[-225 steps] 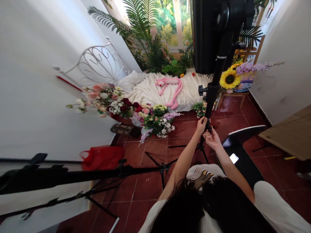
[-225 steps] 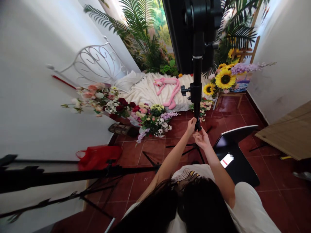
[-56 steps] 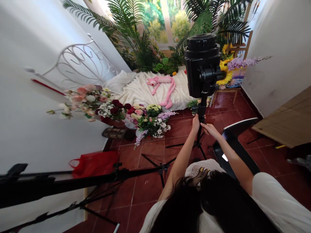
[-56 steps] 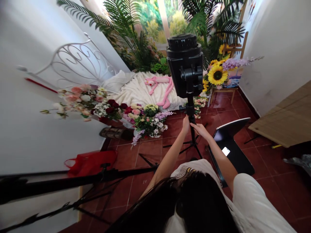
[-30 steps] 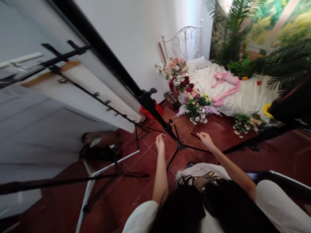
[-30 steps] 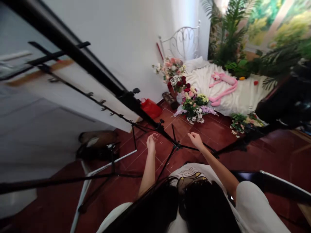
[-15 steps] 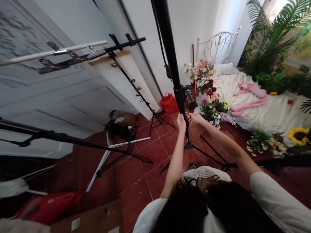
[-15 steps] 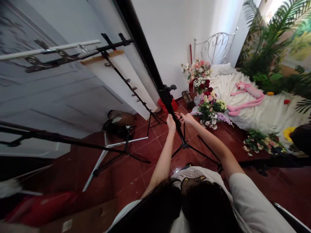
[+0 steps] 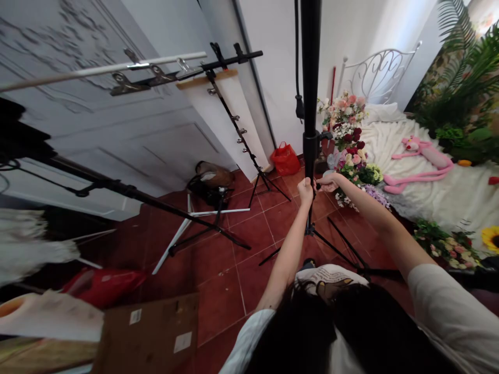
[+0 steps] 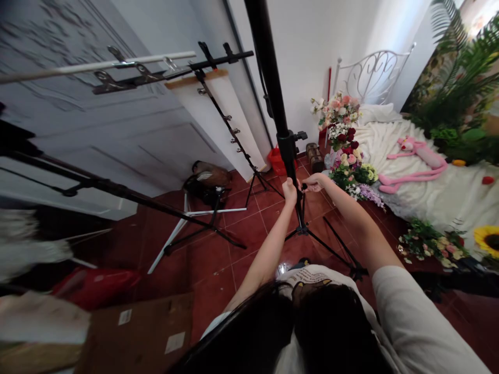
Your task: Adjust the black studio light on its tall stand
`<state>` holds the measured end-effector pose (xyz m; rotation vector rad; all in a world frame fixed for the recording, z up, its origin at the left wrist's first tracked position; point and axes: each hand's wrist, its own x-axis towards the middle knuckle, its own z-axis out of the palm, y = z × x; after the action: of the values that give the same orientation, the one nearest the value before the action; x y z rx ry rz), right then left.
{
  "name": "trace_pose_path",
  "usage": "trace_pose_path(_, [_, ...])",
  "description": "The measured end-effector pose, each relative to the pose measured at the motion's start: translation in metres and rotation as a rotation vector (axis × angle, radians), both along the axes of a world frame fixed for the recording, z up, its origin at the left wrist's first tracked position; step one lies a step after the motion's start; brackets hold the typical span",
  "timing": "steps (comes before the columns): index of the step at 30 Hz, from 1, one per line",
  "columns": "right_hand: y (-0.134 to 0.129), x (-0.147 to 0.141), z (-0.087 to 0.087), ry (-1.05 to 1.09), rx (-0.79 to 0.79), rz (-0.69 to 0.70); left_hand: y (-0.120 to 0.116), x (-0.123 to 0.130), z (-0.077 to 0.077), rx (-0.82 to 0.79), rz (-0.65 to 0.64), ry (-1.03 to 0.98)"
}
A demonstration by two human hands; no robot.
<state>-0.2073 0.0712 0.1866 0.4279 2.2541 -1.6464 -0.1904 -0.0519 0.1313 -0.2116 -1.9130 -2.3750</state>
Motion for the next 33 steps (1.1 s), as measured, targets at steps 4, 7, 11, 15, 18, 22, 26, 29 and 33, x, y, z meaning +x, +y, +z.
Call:
trace_pose_path(4, [0.006, 0.0, -0.002, -0.245, -0.009, 0.112, -0.001, -0.003, -0.001, -0.043, 0.015, 0.015])
trace_pose_path(7, [0.012, 0.009, -0.016, -0.229, -0.125, 0.125, -0.001, -0.004, -0.002, -0.056, 0.005, 0.025])
trace_pose_path(11, [0.016, 0.026, -0.043, 0.014, -0.263, 0.076, -0.001, -0.005, -0.003, -0.082, -0.001, 0.049])
trace_pose_path(15, [0.022, 0.029, -0.054, 0.183, -0.304, 0.063, 0.001, -0.007, -0.007, -0.096, 0.011, 0.082])
trace_pose_path(18, [0.028, 0.02, -0.046, 0.191, -0.19, 0.157, 0.002, -0.009, -0.009, -0.101, 0.026, 0.093])
trace_pose_path(22, [0.029, 0.009, -0.029, 0.041, -0.046, 0.258, 0.002, -0.009, -0.007, -0.095, 0.033, 0.088])
trace_pose_path(26, [0.018, 0.009, -0.016, -0.128, -0.057, 0.209, 0.001, -0.009, -0.003, -0.103, 0.047, 0.096])
trace_pose_path(29, [0.012, 0.013, -0.011, -0.164, -0.096, 0.169, 0.001, -0.008, -0.001, -0.105, 0.05, 0.081])
trace_pose_path(33, [0.011, 0.021, -0.016, -0.09, -0.2, 0.103, 0.001, -0.006, 0.002, -0.08, 0.054, 0.068])
